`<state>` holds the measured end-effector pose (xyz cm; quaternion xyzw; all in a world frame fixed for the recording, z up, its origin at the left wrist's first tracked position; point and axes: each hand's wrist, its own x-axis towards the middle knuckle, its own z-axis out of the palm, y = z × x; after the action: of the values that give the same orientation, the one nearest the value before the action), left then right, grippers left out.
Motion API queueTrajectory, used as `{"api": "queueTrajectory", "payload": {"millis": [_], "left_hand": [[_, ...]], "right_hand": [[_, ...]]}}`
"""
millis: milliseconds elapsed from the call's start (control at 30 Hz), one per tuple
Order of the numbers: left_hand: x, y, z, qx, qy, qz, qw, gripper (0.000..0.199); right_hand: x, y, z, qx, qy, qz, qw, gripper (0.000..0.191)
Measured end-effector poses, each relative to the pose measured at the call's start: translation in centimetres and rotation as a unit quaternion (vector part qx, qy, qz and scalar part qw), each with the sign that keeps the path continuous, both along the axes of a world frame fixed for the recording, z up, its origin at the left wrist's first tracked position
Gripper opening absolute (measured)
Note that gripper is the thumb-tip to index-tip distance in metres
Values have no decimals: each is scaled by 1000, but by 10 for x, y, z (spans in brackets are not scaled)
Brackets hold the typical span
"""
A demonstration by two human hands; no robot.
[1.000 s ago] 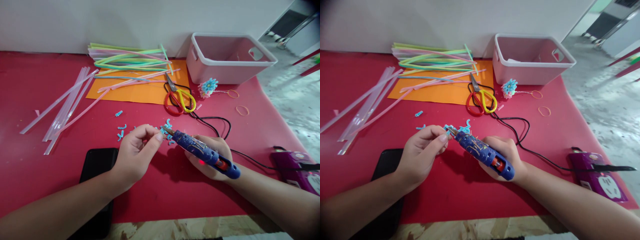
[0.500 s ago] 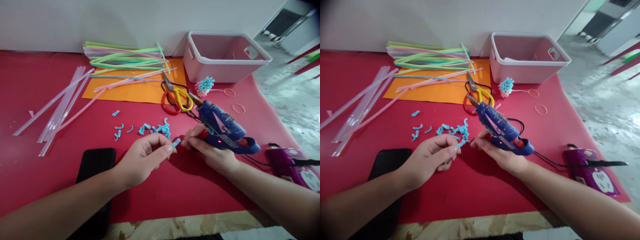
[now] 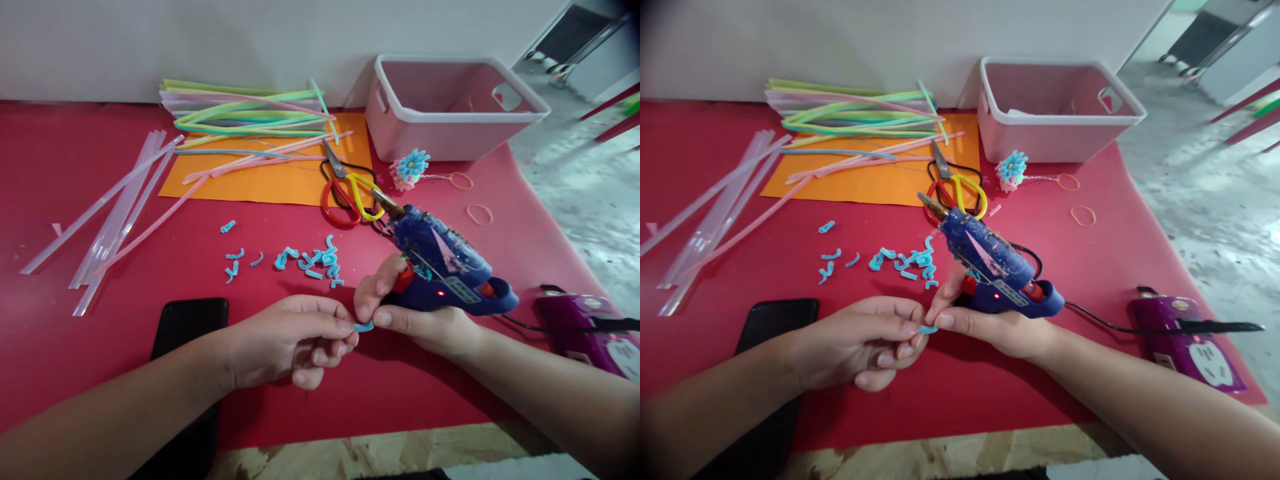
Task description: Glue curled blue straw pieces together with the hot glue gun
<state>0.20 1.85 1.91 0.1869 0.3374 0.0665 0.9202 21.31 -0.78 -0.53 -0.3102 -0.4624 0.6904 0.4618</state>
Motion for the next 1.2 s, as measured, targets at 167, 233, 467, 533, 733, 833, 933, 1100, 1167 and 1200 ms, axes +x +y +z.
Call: {"api": "queueTrajectory", "payload": {"millis": [167, 233, 467, 533, 733, 833, 933, 1100, 1167, 1200], "left_hand": [[4, -4, -4, 102, 39, -9, 994, 23], [4, -8, -5, 216, 67, -13, 974, 26], [-1, -21, -10, 624, 175, 39, 760, 17], [-2, -21, -13, 677, 179, 38, 713, 20], [-2, -18, -15, 735, 180, 54, 651, 8], [-2, -18, -14, 742, 169, 57, 646, 7], [-2, -19, -14, 737, 180, 65, 648, 5], [-1, -18, -14, 734, 197, 100, 642, 5], [-1, -17, -13, 743, 195, 97, 633, 5], [-1, -16, -12, 746, 193, 94, 630, 6]], "right_hand": [[-2, 0, 2, -2, 6, -2, 1000, 23], [-1, 0, 0, -16, 6, -3, 1000, 23], [-1, -2, -5, -64, -49, -68, 994, 32], [-2, -1, -5, -78, -58, -74, 993, 33], [-4, -1, -4, -102, -58, -58, 991, 36], [-5, -1, -3, -95, -61, -63, 992, 36], [-5, 0, -2, -81, -62, -69, 992, 34], [-5, 0, -4, -84, -60, -71, 992, 33], [-4, 0, -5, -93, -63, -69, 991, 35], [-4, 0, -5, -97, -65, -68, 991, 36]]}}
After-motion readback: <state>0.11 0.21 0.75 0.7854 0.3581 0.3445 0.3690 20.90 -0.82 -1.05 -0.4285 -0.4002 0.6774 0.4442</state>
